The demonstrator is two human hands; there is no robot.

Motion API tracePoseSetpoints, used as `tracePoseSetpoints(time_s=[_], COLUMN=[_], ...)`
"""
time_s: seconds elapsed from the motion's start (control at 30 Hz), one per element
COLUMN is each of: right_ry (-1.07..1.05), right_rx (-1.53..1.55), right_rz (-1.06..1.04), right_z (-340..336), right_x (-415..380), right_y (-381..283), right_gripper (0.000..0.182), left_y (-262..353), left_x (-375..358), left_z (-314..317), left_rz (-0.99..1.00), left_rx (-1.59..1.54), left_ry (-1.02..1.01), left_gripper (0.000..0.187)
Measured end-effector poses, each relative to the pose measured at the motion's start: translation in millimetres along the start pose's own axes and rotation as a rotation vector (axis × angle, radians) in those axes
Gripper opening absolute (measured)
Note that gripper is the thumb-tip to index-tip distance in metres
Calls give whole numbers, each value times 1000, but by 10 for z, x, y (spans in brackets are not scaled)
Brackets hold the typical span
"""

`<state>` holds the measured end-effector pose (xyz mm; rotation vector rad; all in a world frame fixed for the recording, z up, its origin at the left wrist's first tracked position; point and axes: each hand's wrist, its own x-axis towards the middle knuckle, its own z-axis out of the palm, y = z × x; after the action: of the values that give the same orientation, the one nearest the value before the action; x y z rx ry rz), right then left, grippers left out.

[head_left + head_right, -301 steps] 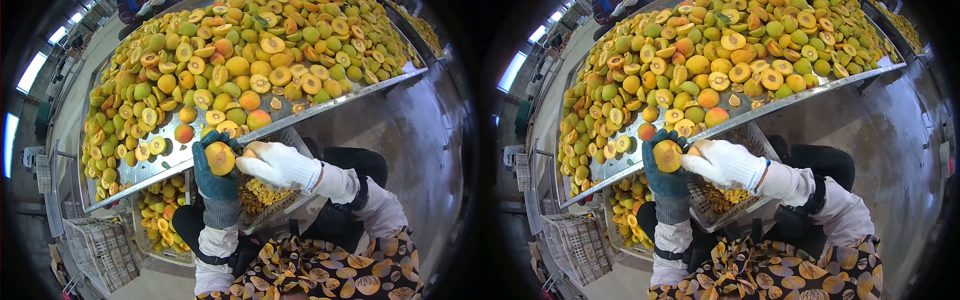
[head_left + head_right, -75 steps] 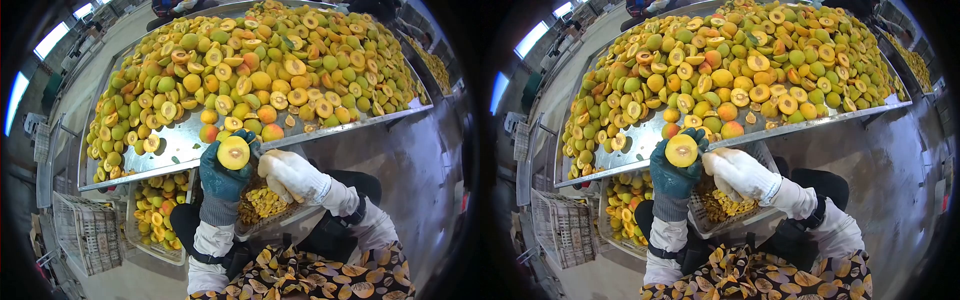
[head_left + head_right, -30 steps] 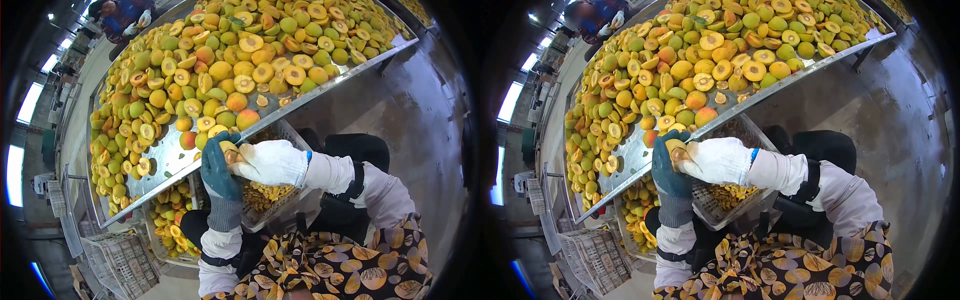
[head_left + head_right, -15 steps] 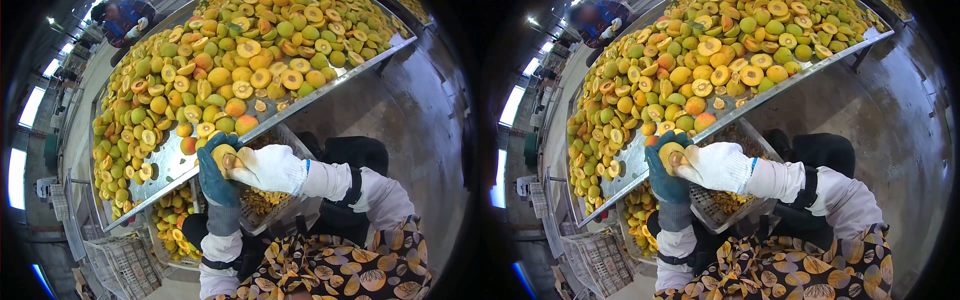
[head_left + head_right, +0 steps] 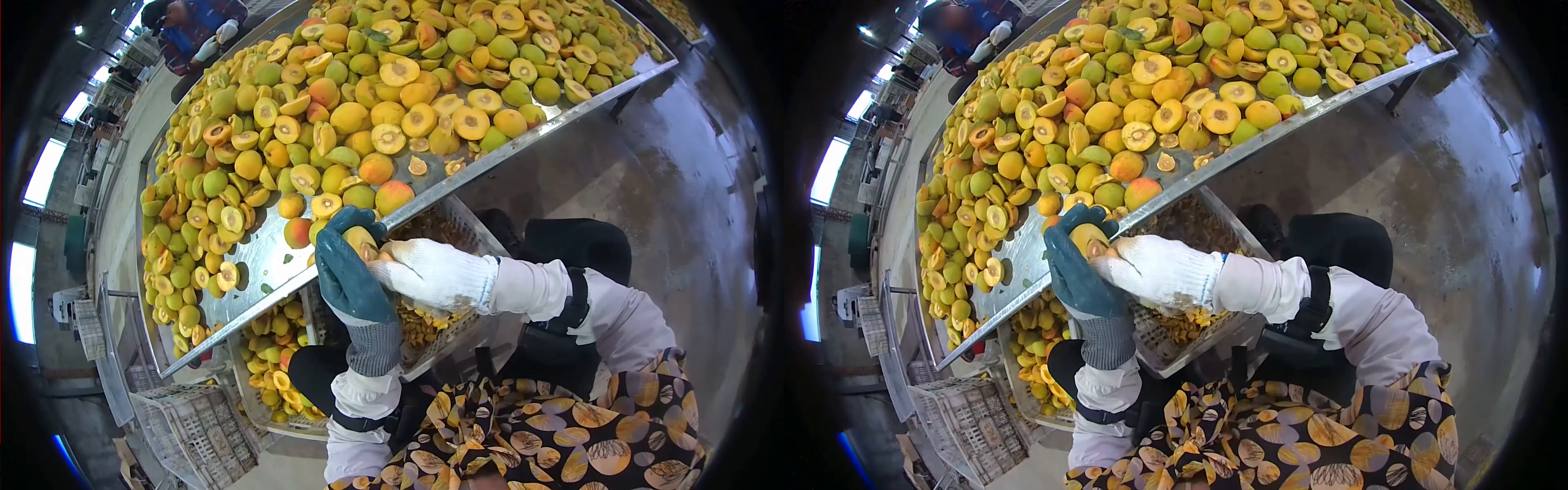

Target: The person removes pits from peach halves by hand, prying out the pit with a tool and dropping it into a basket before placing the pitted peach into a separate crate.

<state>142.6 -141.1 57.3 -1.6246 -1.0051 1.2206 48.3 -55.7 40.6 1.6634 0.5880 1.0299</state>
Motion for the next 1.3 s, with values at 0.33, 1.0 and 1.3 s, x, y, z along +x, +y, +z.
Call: tracePoseSetpoints(time_s=[0.33,1.0,1.3], right_ry=[274,402,180], right_rx=[-803,-585,-511], right_rz=[-212,-333,-289], right_z=[-127,252,337], right_x=[46,219,214], right_y=[134,77,98], right_gripper=[51,56,48], left_y=[-418,-408,-682], left_x=[298,102,102], left_z=[-302,-520,-430], left_rz=[-399,-56,-273], left_rx=[-155,-227,-633], left_ry=[-398,-3,144], left_gripper=[37,38,45])
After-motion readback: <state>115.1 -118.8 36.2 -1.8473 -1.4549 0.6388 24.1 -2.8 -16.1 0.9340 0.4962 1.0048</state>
